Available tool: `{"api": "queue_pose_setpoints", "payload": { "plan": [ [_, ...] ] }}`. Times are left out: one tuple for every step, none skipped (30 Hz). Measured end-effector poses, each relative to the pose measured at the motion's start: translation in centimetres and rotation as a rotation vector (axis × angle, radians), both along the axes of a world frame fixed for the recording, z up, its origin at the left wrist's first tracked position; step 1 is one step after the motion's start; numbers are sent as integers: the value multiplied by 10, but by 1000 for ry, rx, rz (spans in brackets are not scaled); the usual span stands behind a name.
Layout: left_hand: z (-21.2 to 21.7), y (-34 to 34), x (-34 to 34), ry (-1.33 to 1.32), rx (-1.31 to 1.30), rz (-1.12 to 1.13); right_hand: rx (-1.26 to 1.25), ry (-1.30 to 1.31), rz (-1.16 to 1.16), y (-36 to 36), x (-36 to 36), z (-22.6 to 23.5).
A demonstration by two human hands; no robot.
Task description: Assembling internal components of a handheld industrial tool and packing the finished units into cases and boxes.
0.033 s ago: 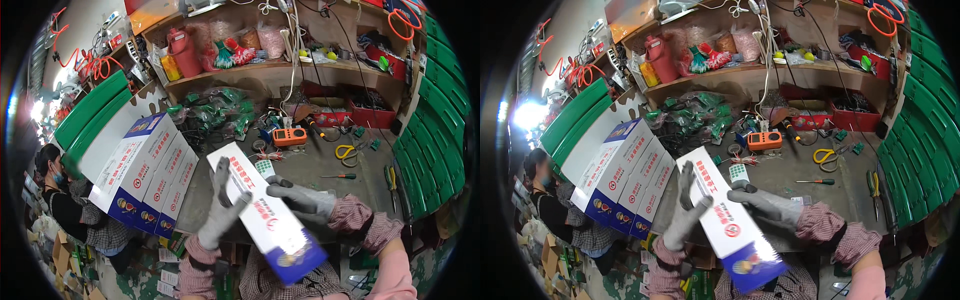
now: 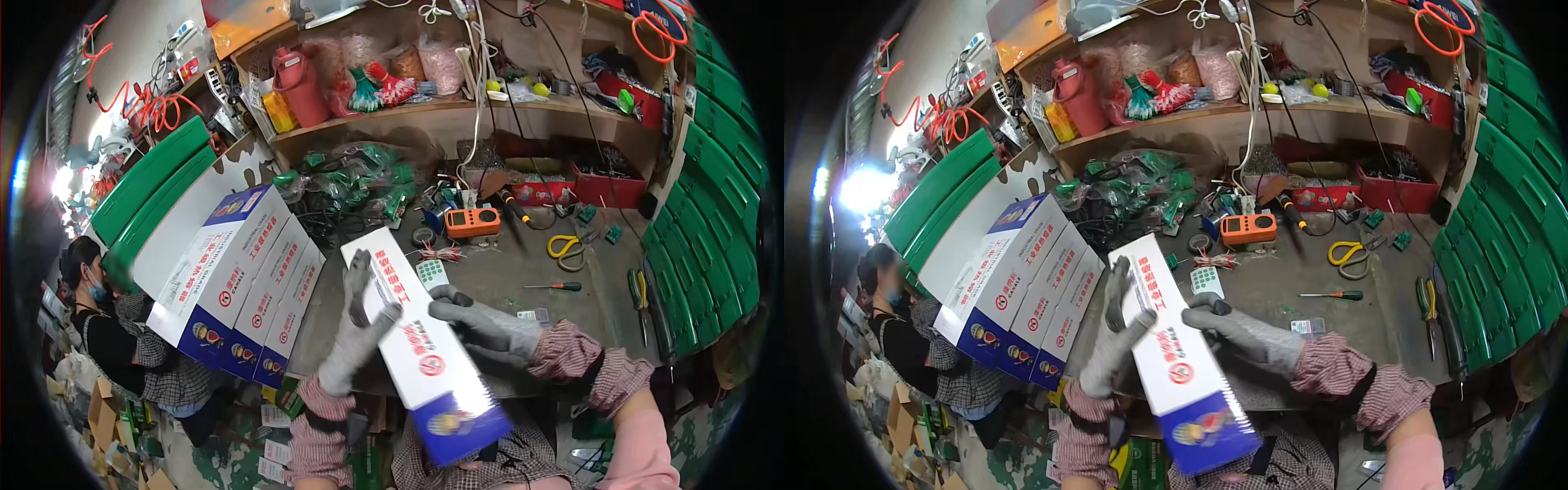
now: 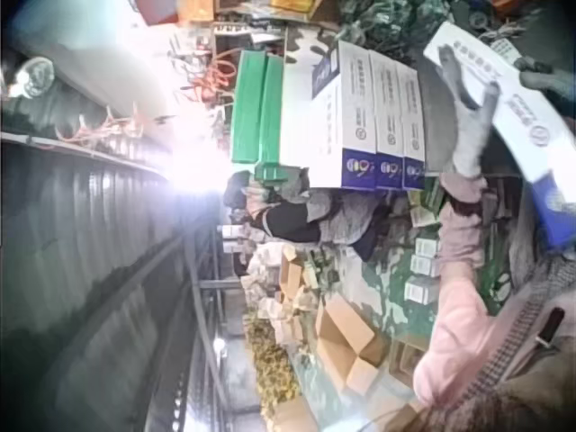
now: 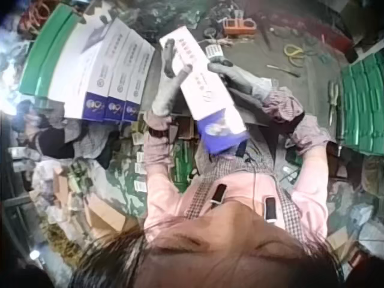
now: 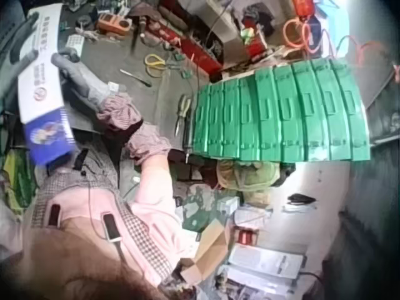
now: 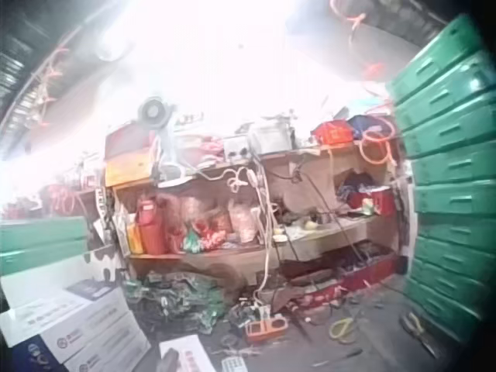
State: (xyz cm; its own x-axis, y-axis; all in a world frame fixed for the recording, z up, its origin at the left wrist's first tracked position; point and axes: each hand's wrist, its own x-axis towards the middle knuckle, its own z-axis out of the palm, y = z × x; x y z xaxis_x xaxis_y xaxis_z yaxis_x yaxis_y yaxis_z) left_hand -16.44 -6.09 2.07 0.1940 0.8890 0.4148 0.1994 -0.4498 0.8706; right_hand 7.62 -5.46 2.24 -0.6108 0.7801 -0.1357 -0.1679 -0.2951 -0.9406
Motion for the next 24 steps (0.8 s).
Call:
{"api": "queue_pose_setpoints", "payload": {
  "plan": [
    [7, 2, 0, -198, -127, -32, -21, 12, -5, 7, -10, -13],
    [19, 6, -7, -46, -70, -13, -30, 20, -12, 9, -16, -15],
    [14, 15, -16, 56, 19, -17, 1, 39, -51, 8, -20, -14],
    [16, 21, -18, 159, 104, -15, 4, 50, -35, 8, -21, -12],
    [17, 21, -21, 171, 106, 1, 38, 30, -78, 9, -22, -11],
    [17, 21, -23, 188, 59, 13, 72, 10, -121, 9, -23, -10],
    [22, 18, -18, 202, 7, 16, 105, 23, -113, 15, -22, -9],
    [25, 12, -12, 211, 4, 24, 102, 32, -105, 16, -22, -8],
    [28, 3, -6, 196, -84, 69, 131, 31, -122, 15, -22, -7],
    [41, -13, 0, 180, -166, 125, 166, 32, -131, 14, -23, -3],
    [61, -29, 15, 437, -155, 114, 196, 41, -147, 19, -14, -7],
    [73, -44, 24, 613, -151, 83, 206, 49, -138, 20, -9, -5],
    [78, -58, 31, 763, -78, 87, 285, 45, -126, 24, -7, -8],
    [78, -71, 36, 911, -10, 91, 361, 40, -110, 24, -8, -3],
    [74, -79, 40, 993, -11, 104, 303, 82, -60, 20, -6, 2],
    [73, -87, 45, 1073, -1, 112, 312, 85, -56, 21, -6, 1],
    [73, -95, 51, 1004, -47, 88, 385, 49, -46, 28, -8, -6],
    [70, -95, 53, 1002, -39, 84, 458, 10, -37, 34, -6, -11],
    [67, -98, 51, 1001, -67, 84, 447, 0, -15, 29, -10, -3],
    [66, -101, 49, 997, -94, 84, 453, 3, -4, 31, -11, 1],
    [66, -103, 49, 996, -95, 97, 779, -155, -44, 34, -12, 4],
    [66, -104, 50, 982, -94, 97, 1101, -320, -93, 36, -10, 4],
    [67, -105, 52, 967, -93, 97, 1231, -355, -160, 39, -11, -1],
    [70, -105, 53, 963, -91, 101, 1235, -357, -155, 42, -9, -4]
  ]
}}
